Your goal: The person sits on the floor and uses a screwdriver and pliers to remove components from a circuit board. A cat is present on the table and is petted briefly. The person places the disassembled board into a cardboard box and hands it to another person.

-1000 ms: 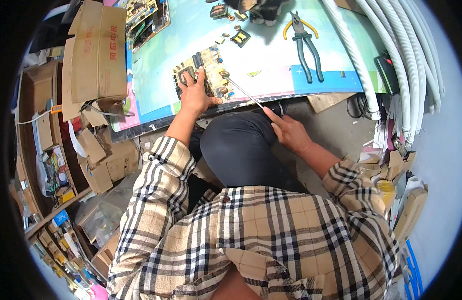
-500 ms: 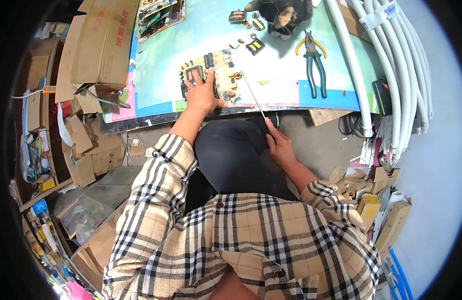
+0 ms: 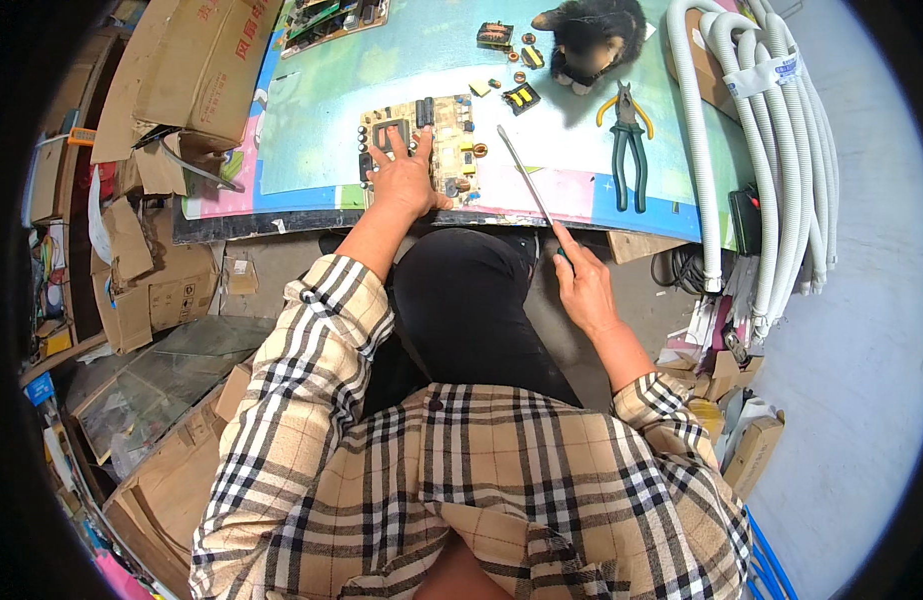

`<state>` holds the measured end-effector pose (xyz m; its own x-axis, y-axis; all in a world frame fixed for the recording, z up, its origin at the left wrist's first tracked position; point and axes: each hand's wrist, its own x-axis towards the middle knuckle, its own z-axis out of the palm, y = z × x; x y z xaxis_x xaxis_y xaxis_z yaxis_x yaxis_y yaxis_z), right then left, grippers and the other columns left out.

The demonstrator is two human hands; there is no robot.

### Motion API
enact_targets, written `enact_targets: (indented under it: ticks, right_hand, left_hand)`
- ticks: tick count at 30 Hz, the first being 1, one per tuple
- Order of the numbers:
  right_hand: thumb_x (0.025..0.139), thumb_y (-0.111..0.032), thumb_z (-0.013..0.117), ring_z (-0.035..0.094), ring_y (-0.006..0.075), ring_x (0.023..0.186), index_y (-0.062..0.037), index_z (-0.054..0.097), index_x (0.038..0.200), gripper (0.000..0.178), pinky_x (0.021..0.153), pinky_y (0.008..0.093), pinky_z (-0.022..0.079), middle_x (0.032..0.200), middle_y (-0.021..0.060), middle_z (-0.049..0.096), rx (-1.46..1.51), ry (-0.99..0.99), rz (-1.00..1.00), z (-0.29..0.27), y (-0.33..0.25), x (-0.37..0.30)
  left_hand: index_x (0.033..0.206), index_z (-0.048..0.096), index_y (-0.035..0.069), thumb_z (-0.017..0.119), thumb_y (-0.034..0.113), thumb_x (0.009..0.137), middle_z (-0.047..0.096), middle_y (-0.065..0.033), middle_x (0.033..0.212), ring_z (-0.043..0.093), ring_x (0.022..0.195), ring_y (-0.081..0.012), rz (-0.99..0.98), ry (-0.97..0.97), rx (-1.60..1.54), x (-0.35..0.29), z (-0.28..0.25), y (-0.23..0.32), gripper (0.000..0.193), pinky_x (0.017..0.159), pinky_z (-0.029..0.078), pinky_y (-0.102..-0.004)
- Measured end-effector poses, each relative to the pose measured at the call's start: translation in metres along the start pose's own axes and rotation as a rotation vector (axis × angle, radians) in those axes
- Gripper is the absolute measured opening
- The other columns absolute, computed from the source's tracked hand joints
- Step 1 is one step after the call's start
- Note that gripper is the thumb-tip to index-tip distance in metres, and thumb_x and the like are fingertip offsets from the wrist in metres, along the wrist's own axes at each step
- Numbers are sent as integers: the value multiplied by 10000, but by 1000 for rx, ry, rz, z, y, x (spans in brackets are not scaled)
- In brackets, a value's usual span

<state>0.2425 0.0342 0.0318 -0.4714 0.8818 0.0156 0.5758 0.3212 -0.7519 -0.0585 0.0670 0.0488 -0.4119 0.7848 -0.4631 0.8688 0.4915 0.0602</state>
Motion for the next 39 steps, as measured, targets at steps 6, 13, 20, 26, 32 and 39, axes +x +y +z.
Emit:
enact_targets:
  ticks: [6, 13, 20, 26, 32, 39]
  right_hand:
    - [949, -115, 579, 598, 388, 753, -209, 510, 1437, 502, 734, 463, 491, 807, 179, 590, -86, -65, 29, -6, 2, 8]
    - [903, -115, 637, 603, 379, 886, -146, 552, 1382, 488, 803, 448, 500, 943, 186, 596, -149, 56, -37, -4, 10, 35]
    - [844, -100, 682, 597, 367, 985, -65, 649, 1188, 347, 855, 432, 498, 1047, 172, 568, -218, 148, -13, -16, 31, 79]
    - [874, -138, 638, 617, 393, 937, -64, 680, 992, 145, 821, 466, 504, 1039, 187, 583, -382, 396, 68, -56, 72, 135]
    - [863, -228, 682, 639, 365, 1001, -113, 701, 998, 178, 866, 459, 516, 1100, 166, 615, -551, 308, 374, -80, 114, 223]
    - [860, -261, 657, 680, 371, 988, -69, 689, 1007, 244, 854, 460, 545, 1065, 195, 702, -903, -33, 237, -118, 133, 252]
  left_hand:
    - [1580, 185, 301, 930, 449, 586, 29, -242, 1632, 107, 1447, -568, 3, -12, -16, -1, 0, 0, 1251, 1092, 312, -664]
    - [1580, 182, 276, 911, 463, 607, 41, -247, 1633, 134, 1445, -567, 41, 17, 6, -2, 1, 1, 1230, 1083, 329, -659]
    - [1535, 333, 139, 843, 440, 707, 302, -284, 1548, 313, 1431, -429, 182, -9, -49, -3, -22, -25, 1017, 1135, 358, -437]
    - [1423, 487, 27, 811, 313, 780, 636, -249, 1244, 615, 1166, -365, 212, -44, -346, -48, -57, -43, 774, 996, 475, -405]
    - [1397, 515, 8, 776, 346, 811, 654, -253, 1205, 622, 1144, -372, 135, -116, -319, -40, -48, -63, 725, 985, 482, -405]
    - [1394, 511, 4, 775, 339, 810, 651, -285, 1174, 623, 1119, -405, 213, -33, -323, -41, -54, -62, 723, 969, 481, -430]
